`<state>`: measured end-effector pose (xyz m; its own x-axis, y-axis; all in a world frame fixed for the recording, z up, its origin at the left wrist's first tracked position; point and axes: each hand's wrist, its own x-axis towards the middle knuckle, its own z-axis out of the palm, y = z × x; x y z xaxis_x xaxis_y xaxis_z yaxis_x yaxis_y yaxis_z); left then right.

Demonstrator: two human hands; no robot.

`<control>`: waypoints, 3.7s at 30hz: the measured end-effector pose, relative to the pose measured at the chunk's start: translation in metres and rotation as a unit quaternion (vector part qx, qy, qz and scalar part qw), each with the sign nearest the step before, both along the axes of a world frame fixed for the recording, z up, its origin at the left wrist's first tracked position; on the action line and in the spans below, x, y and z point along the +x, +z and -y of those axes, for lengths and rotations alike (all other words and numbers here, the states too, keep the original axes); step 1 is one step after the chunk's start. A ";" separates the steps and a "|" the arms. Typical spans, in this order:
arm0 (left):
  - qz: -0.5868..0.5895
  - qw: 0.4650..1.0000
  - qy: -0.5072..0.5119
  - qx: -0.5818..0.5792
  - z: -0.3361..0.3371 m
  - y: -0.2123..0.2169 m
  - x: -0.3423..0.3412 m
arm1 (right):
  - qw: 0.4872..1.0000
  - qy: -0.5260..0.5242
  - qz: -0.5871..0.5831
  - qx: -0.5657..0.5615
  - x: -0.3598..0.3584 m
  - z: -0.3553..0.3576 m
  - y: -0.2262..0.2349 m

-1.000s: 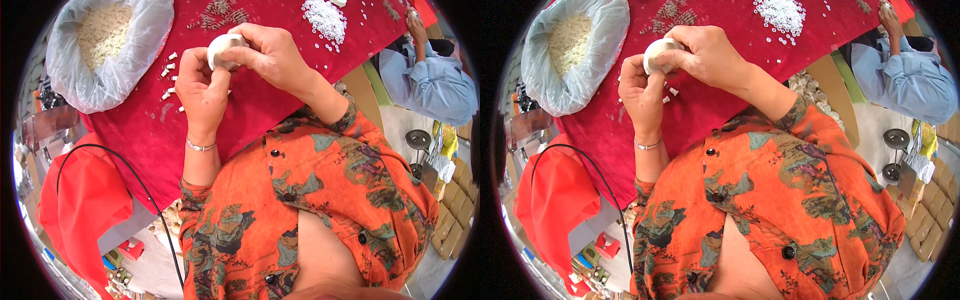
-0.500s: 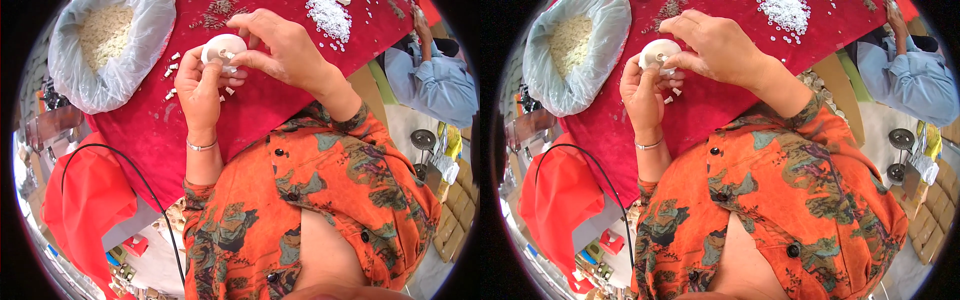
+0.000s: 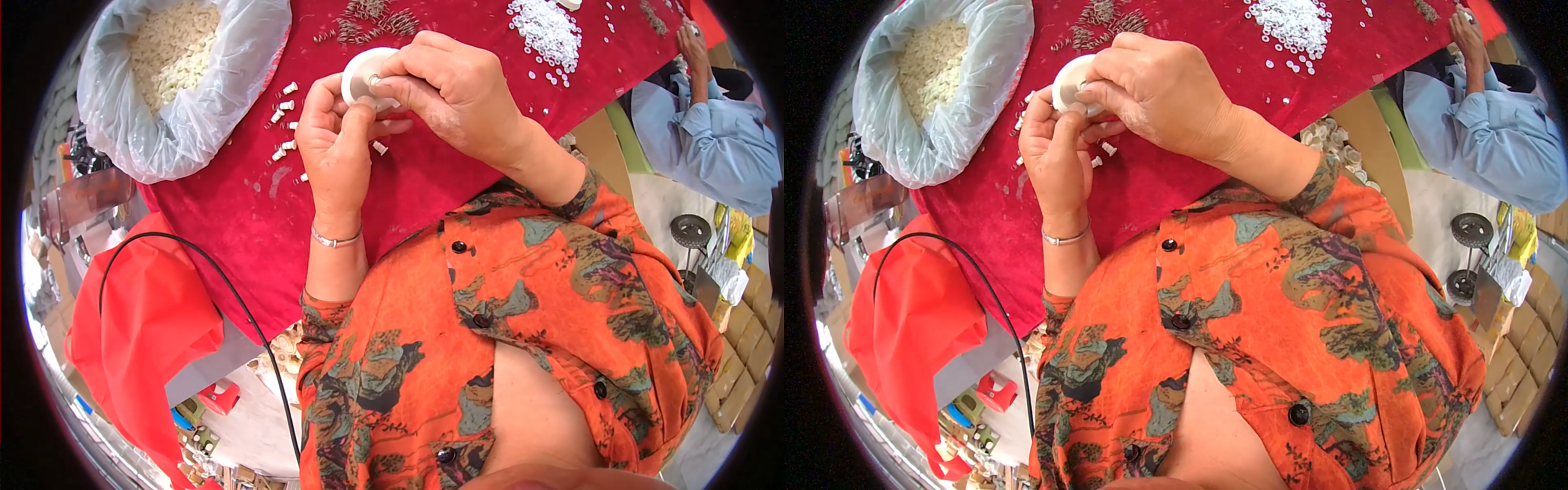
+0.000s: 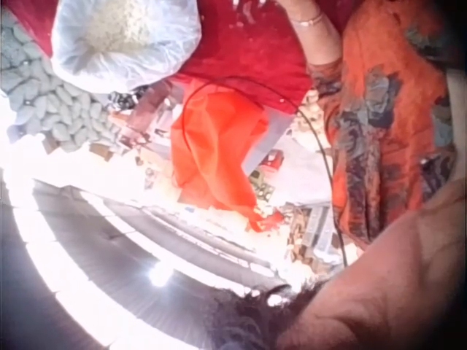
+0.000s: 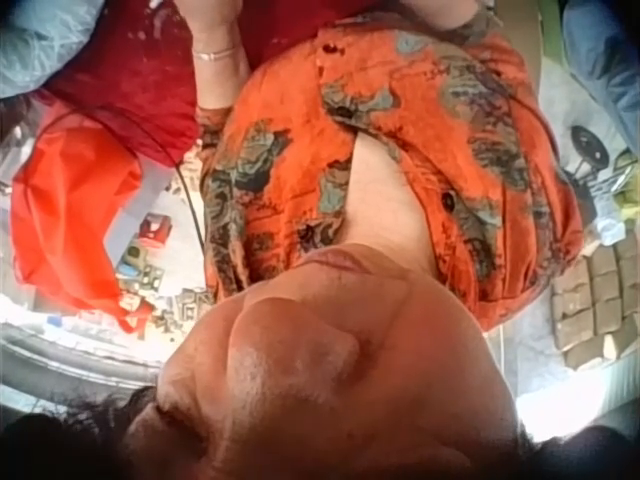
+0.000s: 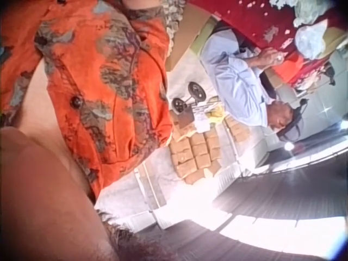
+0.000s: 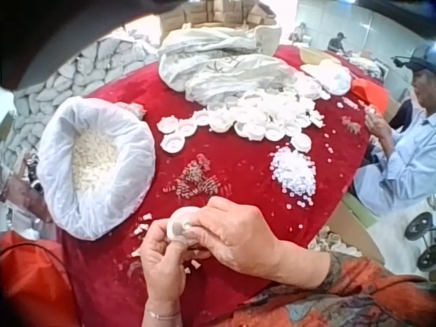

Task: The person assembles plastic valve components by fitting small plastic pieces and springs into round plastic caps by hand.

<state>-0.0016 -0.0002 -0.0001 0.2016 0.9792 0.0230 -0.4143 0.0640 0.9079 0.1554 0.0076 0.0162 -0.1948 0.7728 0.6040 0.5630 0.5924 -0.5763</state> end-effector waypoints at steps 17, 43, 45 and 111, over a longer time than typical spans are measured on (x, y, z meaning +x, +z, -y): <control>-0.127 0.985 0.015 0.119 0.004 0.001 0.004 | 0.995 -0.030 -0.086 -0.040 -0.004 0.000 -0.011; -0.059 0.995 -0.039 0.064 0.007 0.006 0.000 | 0.933 0.070 -0.209 -0.286 0.014 0.004 0.009; -0.074 0.993 -0.051 0.070 0.007 0.006 -0.001 | 0.908 0.094 -0.247 -0.325 0.015 0.004 0.008; -0.002 0.999 0.000 0.037 0.005 0.001 0.005 | 0.994 -0.030 -0.040 -0.094 -0.003 0.011 0.007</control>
